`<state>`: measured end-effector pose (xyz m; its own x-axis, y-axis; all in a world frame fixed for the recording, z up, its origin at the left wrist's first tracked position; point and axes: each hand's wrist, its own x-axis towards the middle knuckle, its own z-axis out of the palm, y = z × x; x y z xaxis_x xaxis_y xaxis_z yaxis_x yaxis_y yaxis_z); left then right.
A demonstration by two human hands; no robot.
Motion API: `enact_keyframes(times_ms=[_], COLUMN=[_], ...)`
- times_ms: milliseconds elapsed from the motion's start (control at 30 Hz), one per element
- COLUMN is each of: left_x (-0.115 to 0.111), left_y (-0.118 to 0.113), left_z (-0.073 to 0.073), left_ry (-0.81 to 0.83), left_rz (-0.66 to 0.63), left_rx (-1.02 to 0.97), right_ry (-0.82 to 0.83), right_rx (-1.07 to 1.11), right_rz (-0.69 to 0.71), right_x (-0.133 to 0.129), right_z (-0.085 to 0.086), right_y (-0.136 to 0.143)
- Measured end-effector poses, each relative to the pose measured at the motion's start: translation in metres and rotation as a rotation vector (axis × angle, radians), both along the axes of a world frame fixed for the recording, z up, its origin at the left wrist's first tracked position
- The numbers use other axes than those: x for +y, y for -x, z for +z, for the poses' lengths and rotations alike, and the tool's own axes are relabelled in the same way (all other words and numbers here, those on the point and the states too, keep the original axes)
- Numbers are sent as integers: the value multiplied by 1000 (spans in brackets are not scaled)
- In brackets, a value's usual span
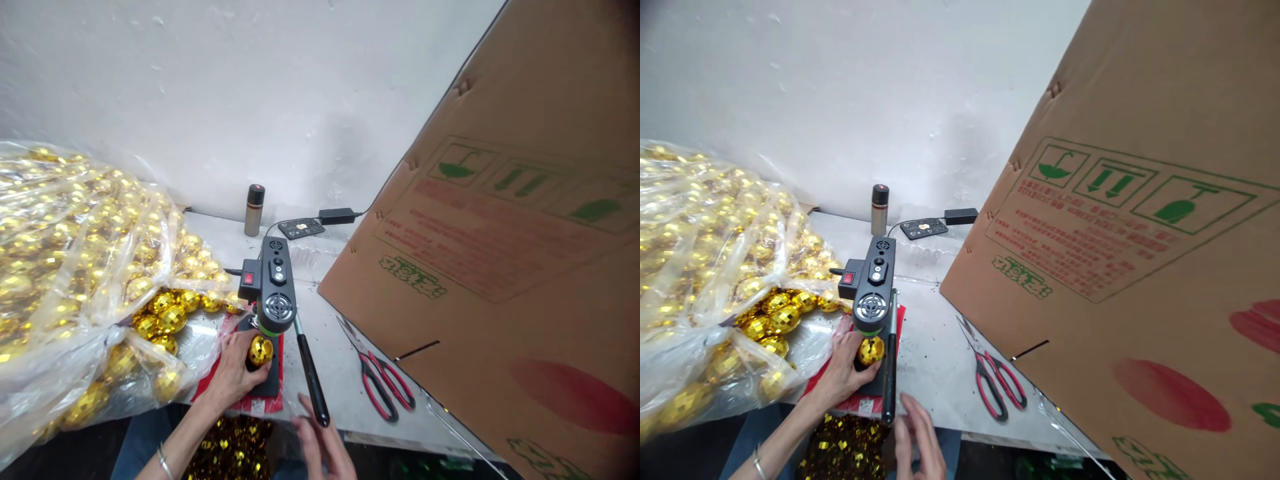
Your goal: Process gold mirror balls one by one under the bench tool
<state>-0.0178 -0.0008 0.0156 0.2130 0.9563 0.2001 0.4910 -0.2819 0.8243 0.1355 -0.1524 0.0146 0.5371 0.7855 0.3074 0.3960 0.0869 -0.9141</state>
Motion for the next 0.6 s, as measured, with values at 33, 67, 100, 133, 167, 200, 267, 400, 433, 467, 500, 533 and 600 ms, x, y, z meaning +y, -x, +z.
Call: enact_keyframes(times_ms=[33, 67, 100, 133, 167, 200, 267, 400, 433, 467, 500, 533, 600], left_x=[1, 1, 2, 2, 2, 3, 3, 4, 4, 4, 4, 4, 3], left_y=[-1, -1, -1, 1, 2, 4, 8, 10, 9, 8, 8, 8, 7], left_z=[-2, -5, -8, -10, -12, -13, -15, -14, -14, -14, -14, -14, -15], left_ry=[4, 9, 15, 23, 32, 41, 54, 62, 63, 65, 68, 70, 71], left_rz=[-15, -26, -33, -39, -48, -58, -84, -98, -95, -94, -94, -97, -107], left_rx=[-2, -4, -7, -10, -15, -22, -43, -84, -87, -87, -85, -83, -83], right_ry=[-52, -118, -180, -236, -288, -338, -422, -504, -504, -502, -503, -504, -525], right_rx=[-40, -88, -142, -197, -250, -300, -394, -539, -557, -569, -573, -570, -551], right_rz=[-22, -30, -15, 15, 47, 74, 126, 245, 259, 264, 260, 250, 213], right_x=[4, 10, 16, 23, 30, 37, 51, 72, 75, 78, 81, 83, 86], right_z=[12, 23, 34, 45, 55, 65, 85, 118, 123, 124, 124, 120, 108], right_y=[-3, -5, -6, -6, -5, -5, -5, -7, -7, -6, -4, -2, 4])
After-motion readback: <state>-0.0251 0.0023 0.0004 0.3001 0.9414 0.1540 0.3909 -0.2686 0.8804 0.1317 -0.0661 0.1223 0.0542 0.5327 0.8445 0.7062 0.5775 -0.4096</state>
